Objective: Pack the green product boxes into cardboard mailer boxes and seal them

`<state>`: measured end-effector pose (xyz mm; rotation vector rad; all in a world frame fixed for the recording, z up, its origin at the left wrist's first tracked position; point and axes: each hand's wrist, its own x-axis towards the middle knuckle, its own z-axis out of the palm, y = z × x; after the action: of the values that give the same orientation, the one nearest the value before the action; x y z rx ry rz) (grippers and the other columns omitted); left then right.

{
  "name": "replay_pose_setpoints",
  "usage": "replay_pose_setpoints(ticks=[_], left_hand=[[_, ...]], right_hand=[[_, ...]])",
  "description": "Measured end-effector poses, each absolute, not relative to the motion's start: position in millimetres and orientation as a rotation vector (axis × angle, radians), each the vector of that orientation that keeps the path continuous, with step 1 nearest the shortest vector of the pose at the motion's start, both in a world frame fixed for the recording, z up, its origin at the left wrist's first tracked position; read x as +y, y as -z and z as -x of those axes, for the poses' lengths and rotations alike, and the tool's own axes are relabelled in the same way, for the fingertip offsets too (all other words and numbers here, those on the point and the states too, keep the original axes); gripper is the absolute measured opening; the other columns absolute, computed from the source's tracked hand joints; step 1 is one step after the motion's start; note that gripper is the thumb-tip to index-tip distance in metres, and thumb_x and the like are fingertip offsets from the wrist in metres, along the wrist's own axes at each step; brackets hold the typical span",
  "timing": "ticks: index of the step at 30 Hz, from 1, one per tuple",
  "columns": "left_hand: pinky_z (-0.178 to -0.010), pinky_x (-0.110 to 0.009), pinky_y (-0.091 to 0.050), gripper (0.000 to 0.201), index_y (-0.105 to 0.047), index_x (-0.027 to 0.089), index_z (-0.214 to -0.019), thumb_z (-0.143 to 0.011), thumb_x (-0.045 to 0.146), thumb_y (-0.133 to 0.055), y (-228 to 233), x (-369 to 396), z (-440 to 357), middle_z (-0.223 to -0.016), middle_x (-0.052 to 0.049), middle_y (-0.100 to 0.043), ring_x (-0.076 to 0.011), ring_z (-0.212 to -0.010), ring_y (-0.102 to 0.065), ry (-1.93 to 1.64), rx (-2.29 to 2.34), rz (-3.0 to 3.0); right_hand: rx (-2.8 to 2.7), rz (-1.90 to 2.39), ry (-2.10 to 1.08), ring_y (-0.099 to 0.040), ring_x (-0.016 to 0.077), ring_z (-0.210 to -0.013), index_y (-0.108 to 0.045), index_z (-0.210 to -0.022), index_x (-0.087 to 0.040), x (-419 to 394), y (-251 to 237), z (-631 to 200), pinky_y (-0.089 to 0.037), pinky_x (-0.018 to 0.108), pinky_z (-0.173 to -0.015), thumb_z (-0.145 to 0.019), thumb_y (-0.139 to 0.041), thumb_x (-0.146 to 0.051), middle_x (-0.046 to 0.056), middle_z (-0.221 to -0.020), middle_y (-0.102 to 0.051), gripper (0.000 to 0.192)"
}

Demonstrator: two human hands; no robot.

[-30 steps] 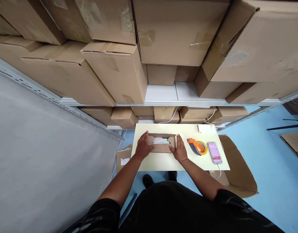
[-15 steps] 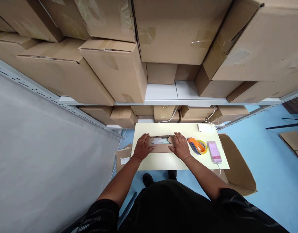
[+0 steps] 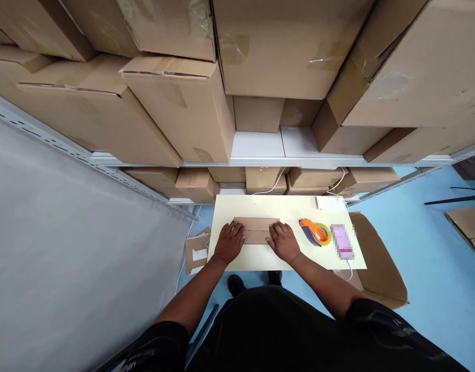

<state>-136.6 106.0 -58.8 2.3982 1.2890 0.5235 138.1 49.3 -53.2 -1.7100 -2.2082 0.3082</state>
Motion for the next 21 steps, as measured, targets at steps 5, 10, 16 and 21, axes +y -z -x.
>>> replay_pose_setpoints(ticks=[5,10,16,21], left_hand=[[-0.123,-0.061,-0.03,0.047,-0.063,0.023,-0.142,-0.098,0.037,-0.056,54.3,112.2,132.0,-0.147,-0.014,-0.061,-0.0383,-0.148,-0.043,-0.514,1.285,-2.4],[-0.123,-0.06,-0.034,0.045,-0.062,0.024,-0.142,-0.1,0.035,-0.051,53.1,114.2,131.6,-0.146,-0.012,-0.061,-0.035,-0.148,-0.044,-0.565,1.288,-2.361],[-0.126,-0.057,-0.035,0.048,-0.057,0.023,-0.148,-0.103,0.031,-0.044,63.5,107.4,135.9,-0.153,-0.011,-0.055,-0.0315,-0.152,-0.038,-0.654,1.27,-2.316],[-0.124,-0.058,-0.037,0.05,-0.053,0.021,-0.152,-0.105,0.032,-0.04,72.3,103.2,134.8,-0.156,-0.012,-0.053,-0.0311,-0.154,-0.036,-0.61,1.359,-2.405]], right_hand=[[-2.212,1.707,-0.297,-0.048,0.0372,-0.139,-0.057,-0.148,-0.018,55.3,48.6,-137.2,-0.033,0.059,-0.119,-0.105,-0.048,-0.045,0.018,-0.142,-0.062,0.052],[-1.891,1.848,-0.183,-0.06,0.0327,-0.116,-0.069,-0.127,-0.018,46.4,55.3,-176.9,-0.046,0.051,-0.104,-0.103,-0.047,-0.041,0.015,-0.118,-0.069,0.04],[-1.607,2.34,-0.039,-0.059,0.0381,-0.103,-0.072,-0.111,-0.016,13.1,107.0,-261.0,-0.046,0.053,-0.089,-0.091,-0.057,-0.037,0.019,-0.103,-0.067,0.032],[-1.565,2.572,-0.191,-0.058,0.036,-0.11,-0.065,-0.119,-0.017,13.9,128.7,-277.5,-0.044,0.048,-0.091,-0.088,-0.06,-0.033,0.018,-0.115,-0.065,0.035]])
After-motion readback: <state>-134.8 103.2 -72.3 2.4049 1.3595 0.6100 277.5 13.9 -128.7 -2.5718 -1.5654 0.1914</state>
